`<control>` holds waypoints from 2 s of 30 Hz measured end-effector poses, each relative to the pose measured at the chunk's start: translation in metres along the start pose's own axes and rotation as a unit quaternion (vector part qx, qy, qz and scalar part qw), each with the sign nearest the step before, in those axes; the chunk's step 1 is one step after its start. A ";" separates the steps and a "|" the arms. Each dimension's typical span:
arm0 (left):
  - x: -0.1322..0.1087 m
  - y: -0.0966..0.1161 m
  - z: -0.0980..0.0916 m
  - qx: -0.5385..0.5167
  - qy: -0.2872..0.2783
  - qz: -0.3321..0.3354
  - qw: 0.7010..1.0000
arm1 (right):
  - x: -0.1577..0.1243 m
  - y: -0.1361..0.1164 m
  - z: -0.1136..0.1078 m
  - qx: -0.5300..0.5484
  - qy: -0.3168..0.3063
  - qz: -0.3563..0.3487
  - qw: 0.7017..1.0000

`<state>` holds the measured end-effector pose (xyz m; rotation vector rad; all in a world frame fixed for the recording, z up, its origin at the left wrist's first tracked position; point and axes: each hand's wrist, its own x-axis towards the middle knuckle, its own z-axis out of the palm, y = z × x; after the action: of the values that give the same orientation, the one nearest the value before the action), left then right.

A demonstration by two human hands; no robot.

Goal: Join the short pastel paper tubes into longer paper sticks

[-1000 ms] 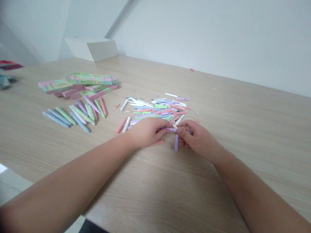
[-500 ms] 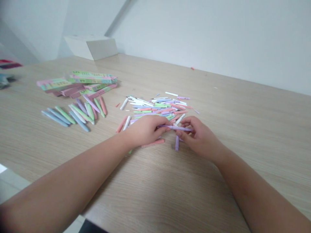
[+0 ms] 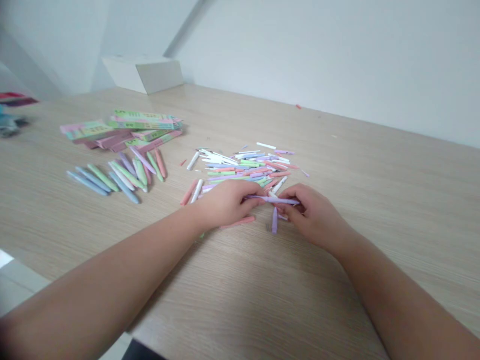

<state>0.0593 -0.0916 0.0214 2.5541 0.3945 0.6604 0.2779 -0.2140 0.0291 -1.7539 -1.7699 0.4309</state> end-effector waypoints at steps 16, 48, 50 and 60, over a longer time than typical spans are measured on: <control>0.001 -0.003 -0.004 0.017 0.012 -0.003 1.000 | 0.000 -0.002 0.004 0.082 0.014 0.026 0.996; -0.002 -0.004 -0.010 -0.037 -0.050 -0.008 0.998 | -0.004 0.020 0.005 0.487 -0.138 0.177 0.844; -0.003 -0.003 -0.009 -0.038 -0.054 -0.004 0.998 | -0.005 0.022 0.006 0.513 -0.164 0.181 0.823; -0.004 0.000 -0.008 -0.007 -0.063 0.055 0.996 | -0.005 0.019 0.004 0.515 -0.203 0.174 0.814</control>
<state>0.0517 -0.0902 0.0261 2.6028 0.2062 0.5350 0.2902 -0.2166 0.0137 -1.1678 -1.0157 1.6601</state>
